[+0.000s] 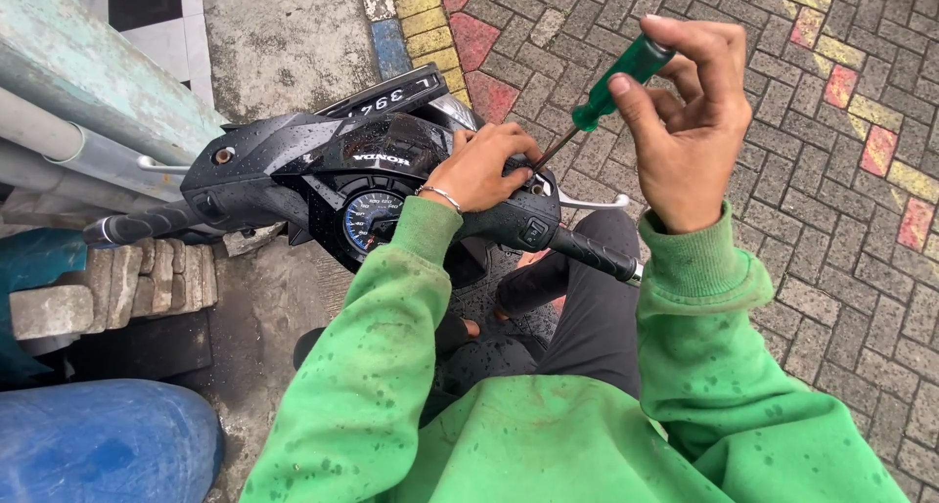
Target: Unscrewing the dashboard panel of a motorcycle using a screwdriver
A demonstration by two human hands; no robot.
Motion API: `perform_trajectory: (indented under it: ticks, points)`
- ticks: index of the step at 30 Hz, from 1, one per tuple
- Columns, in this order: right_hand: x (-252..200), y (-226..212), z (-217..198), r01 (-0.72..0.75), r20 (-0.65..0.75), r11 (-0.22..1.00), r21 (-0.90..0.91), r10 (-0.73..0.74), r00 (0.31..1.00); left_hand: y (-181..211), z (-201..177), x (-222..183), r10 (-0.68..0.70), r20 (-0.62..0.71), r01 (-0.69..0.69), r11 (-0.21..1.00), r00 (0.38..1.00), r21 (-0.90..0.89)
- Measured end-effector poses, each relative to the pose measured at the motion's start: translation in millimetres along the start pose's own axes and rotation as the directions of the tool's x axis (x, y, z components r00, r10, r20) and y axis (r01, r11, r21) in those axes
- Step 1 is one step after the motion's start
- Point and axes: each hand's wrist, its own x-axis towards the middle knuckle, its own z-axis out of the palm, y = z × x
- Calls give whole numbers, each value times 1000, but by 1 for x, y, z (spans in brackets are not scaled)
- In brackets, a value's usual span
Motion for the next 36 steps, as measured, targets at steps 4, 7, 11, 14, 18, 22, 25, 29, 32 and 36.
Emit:
perform_trajectory:
  ticks: [4,7,11,14,18,22,25,29,32,36]
  points:
    - [2,-8,3,11,76,999,50,-15,997,1,-1,1,-1,-9,1,1000,1000,28]
    - [0,-4,4,41,98,994,96,-51,994,2,-1,2,-13,23,14,999,1000,-36]
    - [0,-1,6,43,43,999,9,-43,998,-1,3,1,63,-45,-63,998,997,-4]
    - [0,2,5,94,42,995,41,-96,994,0,2,1,65,-73,-65,998,995,-9]
    - [-6,6,3,63,40,984,164,-71,997,0,4,0,94,-100,-97,995,991,-25]
    - [-4,6,1,128,12,978,166,-132,991,3,0,-3,114,-132,-122,991,985,-47]
    - [-8,12,-7,184,-57,964,192,-177,983,13,-9,-9,25,-130,-46,986,991,-159]
    - [-27,30,-30,180,-265,953,244,-112,958,14,-11,-12,11,-176,-45,980,984,-192]
    - [-39,33,-43,-27,-457,870,493,285,842,16,-13,-15,25,-219,-70,977,975,-200]
    - [-65,43,-44,-225,-321,567,793,701,636,23,-16,-18,1,-251,-65,967,968,-246]
